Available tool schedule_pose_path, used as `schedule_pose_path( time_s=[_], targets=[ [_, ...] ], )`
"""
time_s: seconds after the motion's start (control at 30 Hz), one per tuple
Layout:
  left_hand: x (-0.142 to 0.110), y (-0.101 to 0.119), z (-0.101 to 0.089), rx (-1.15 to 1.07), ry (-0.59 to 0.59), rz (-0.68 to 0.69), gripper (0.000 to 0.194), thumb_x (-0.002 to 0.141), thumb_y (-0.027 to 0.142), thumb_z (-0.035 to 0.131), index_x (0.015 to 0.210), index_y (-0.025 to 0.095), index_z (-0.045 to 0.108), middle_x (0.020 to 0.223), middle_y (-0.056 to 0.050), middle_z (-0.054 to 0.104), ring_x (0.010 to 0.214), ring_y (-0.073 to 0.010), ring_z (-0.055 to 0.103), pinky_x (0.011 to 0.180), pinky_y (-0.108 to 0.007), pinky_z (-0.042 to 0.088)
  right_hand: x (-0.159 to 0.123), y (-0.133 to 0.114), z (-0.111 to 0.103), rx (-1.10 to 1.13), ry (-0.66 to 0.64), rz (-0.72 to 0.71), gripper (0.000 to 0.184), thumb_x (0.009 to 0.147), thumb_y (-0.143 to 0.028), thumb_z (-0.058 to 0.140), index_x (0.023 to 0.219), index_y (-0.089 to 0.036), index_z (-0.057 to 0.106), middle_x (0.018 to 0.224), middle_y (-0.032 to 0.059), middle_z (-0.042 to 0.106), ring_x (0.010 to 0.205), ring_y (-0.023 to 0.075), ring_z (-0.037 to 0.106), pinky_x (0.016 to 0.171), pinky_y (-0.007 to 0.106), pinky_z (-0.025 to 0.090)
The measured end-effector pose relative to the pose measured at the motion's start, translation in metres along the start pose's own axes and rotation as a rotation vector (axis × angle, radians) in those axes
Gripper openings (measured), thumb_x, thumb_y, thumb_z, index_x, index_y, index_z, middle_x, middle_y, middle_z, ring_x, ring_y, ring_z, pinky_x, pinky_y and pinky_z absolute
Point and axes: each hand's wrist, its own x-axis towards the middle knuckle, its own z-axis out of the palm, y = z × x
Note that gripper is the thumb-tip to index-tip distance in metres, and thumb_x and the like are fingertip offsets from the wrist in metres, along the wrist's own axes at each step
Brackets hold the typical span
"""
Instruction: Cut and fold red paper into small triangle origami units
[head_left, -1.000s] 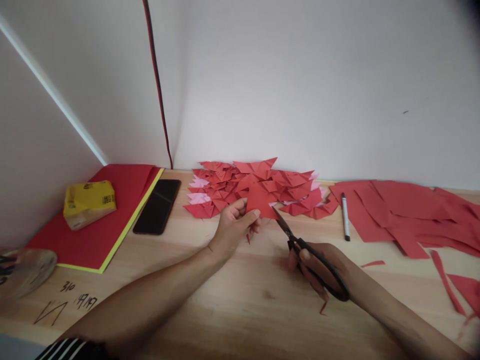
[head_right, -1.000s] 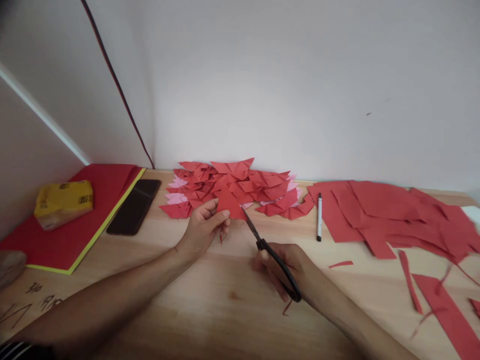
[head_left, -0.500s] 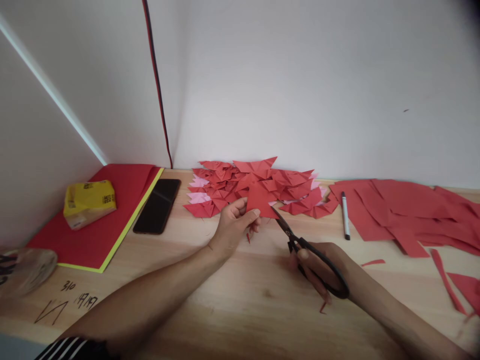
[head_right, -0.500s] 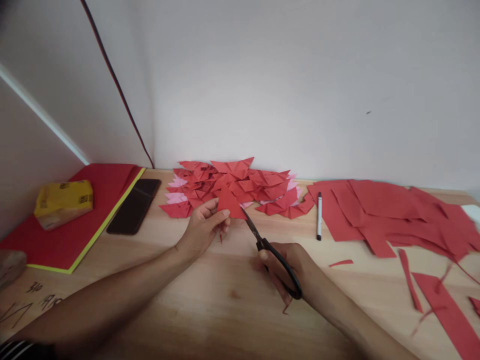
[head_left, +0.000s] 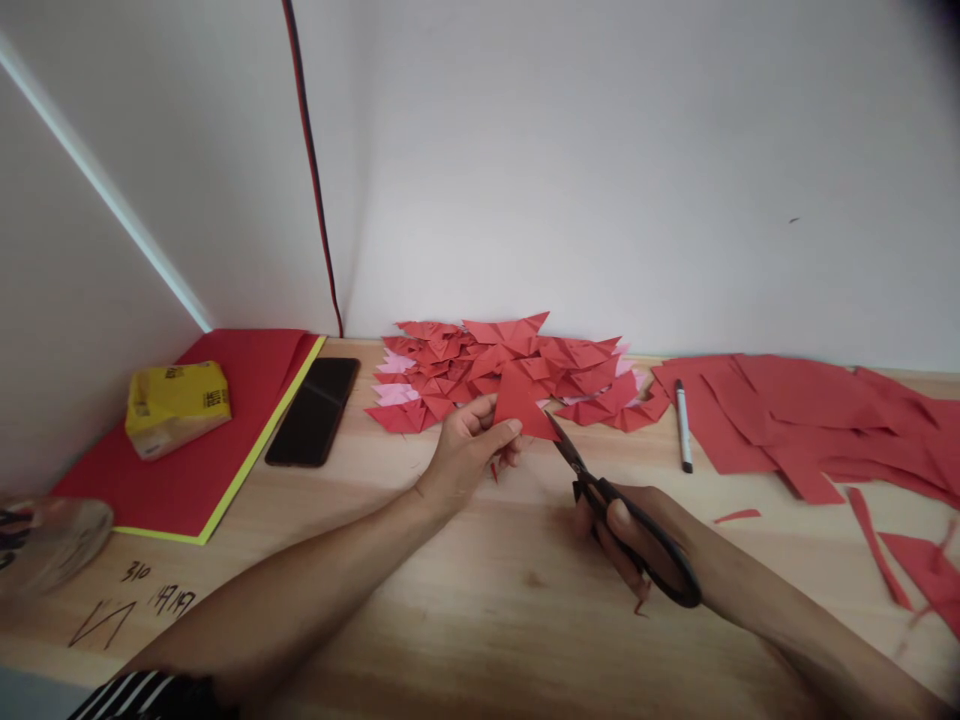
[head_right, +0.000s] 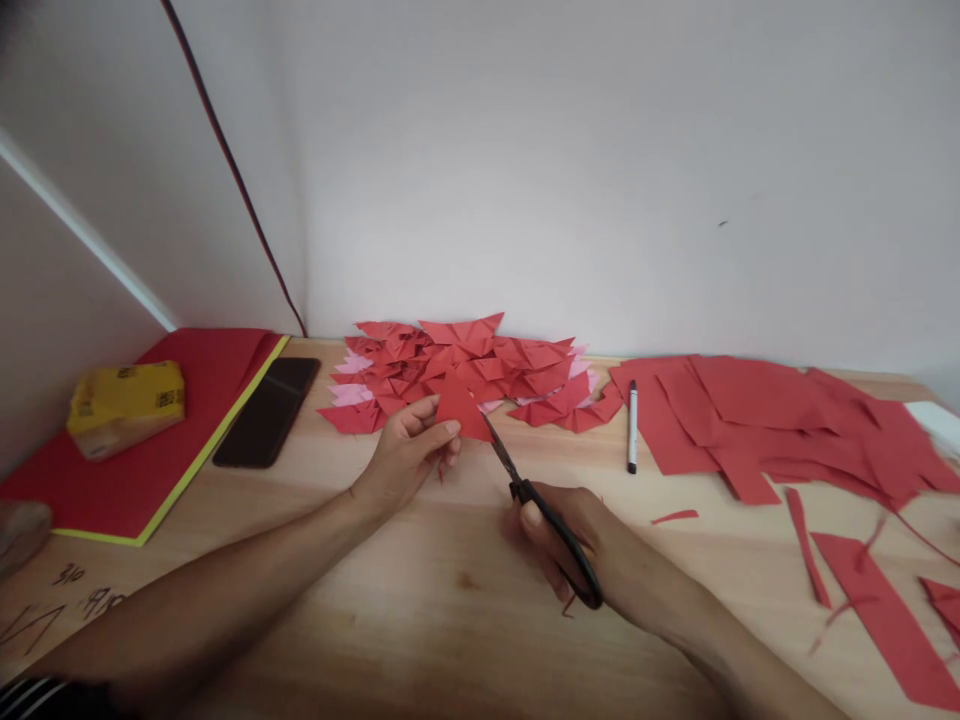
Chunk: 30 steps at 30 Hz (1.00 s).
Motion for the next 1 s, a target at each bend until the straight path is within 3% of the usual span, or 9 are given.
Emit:
schedule_pose_path(
  time_s=[0.4, 0.7, 1.0],
  targets=[
    [-0.0049, -0.0002, 0.0016, 0.072, -0.102, -0.027, 0.019, 0.079, 0.029, 0.069, 0.081, 0.014, 0.058, 0.062, 0.002, 0.058, 0.050, -0.0062, 0.051, 0.047, -0.019, 0.034, 0.0029, 0.0051, 0.0013, -0.011, 0.007, -0.007, 0.058, 0.092, -0.068, 0.031, 0.066, -0.019, 0.049, 0.050, 0.0006, 0.054, 0.045, 0.0124, 0.050, 0.050, 0.026, 0.040],
    [-0.0053, -0.0009, 0.0026, 0.050, -0.093, -0.040, 0.020, 0.078, 0.029, 0.070, 0.081, 0.013, 0.058, 0.062, 0.002, 0.058, 0.050, -0.0063, 0.051, 0.049, -0.019, 0.037, 0.0037, 0.0027, 0.0035, -0.048, 0.062, 0.020, 0.049, 0.095, -0.060, 0.037, 0.077, -0.018, 0.055, 0.044, -0.0015, 0.056, 0.040, 0.0125, 0.050, 0.044, 0.024, 0.036],
    [-0.0047, -0.0004, 0.0030, 0.055, -0.086, -0.046, 0.022, 0.076, 0.030, 0.071, 0.079, 0.014, 0.057, 0.061, 0.002, 0.058, 0.049, -0.0063, 0.051, 0.049, -0.019, 0.037, 0.0059, 0.0051, 0.0057, -0.056, 0.110, 0.103, 0.049, 0.097, -0.056, 0.036, 0.074, -0.018, 0.055, 0.040, -0.0030, 0.055, 0.037, 0.0110, 0.048, 0.043, 0.023, 0.034]
  ],
)
